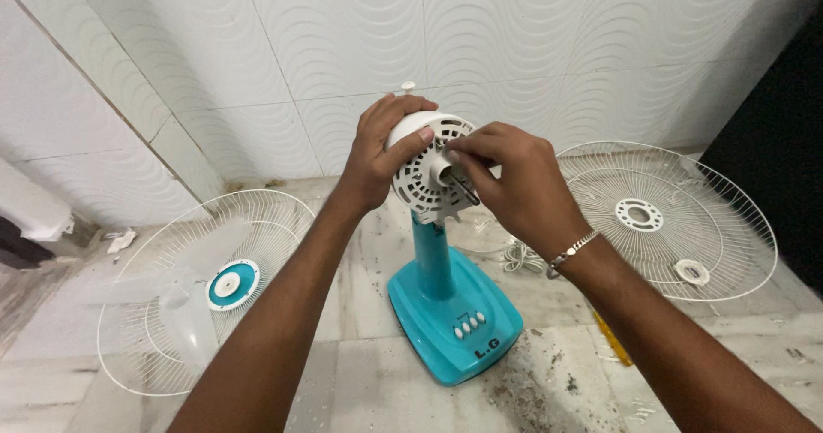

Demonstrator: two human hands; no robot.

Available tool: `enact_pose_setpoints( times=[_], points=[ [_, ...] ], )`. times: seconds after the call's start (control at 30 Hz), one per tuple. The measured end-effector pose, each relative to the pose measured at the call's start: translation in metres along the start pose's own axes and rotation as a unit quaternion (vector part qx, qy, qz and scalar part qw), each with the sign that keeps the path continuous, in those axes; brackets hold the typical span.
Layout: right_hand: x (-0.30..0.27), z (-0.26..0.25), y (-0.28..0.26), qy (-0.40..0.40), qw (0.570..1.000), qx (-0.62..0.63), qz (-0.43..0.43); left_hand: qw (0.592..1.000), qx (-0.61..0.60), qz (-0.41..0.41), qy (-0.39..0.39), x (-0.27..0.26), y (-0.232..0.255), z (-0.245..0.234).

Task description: The person disassembles a teal LG pedestal fan by removing the rear grille and motor housing. They use a yellow screwdriver to loosen and remove screws from the motor assembly while sitting on the floor.

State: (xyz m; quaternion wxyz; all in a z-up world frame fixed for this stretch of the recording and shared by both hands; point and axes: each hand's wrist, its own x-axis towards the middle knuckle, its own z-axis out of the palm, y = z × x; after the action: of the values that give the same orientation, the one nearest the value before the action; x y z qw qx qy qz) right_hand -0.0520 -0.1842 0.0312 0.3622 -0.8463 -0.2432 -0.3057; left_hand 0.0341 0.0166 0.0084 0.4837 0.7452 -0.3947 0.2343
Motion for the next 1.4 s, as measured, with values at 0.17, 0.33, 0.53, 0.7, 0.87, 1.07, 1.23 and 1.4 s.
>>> enact_pose_setpoints(
  times=[0.17,0.33,0.53,0.7,0.87,1.07,1.23,1.4],
  points=[
    [-0.033,-0.011,0.01,0.047,0.999,-0.008,0.026,1.0,-0.019,-0.002,0.0,0.003,-0.006,-0.001],
    [-0.083,-0.025,0.043,0.089,0.992,-0.018,0.082,0.999,-0.026,-0.028,0.0,0.003,-0.009,-0.001],
    [-0.163,-0.036,0.104,0.109,0.968,-0.029,0.222,1.0,-0.015,-0.014,0.002,0.002,-0.009,0.004],
    [-0.235,-0.038,0.146,0.108,0.935,-0.072,0.331,1.0,-0.018,0.014,0.003,0.002,-0.007,0.009],
    [-0.272,-0.053,0.185,0.041,0.891,-0.085,0.444,1.0,-0.024,-0.014,-0.004,0.0,-0.003,0.007],
    [-0.299,-0.05,0.233,-0.164,0.848,-0.172,0.473,0.999,-0.044,-0.007,-0.01,0.0,-0.003,0.008],
    [-0.315,-0.039,0.261,-0.252,0.792,-0.203,0.517,0.999,-0.031,0.003,-0.014,0.0,-0.006,0.011],
    [-0.312,-0.03,0.27,-0.295,0.759,-0.22,0.537,1.0,-0.018,-0.009,-0.013,-0.003,-0.009,0.012]
  ],
)
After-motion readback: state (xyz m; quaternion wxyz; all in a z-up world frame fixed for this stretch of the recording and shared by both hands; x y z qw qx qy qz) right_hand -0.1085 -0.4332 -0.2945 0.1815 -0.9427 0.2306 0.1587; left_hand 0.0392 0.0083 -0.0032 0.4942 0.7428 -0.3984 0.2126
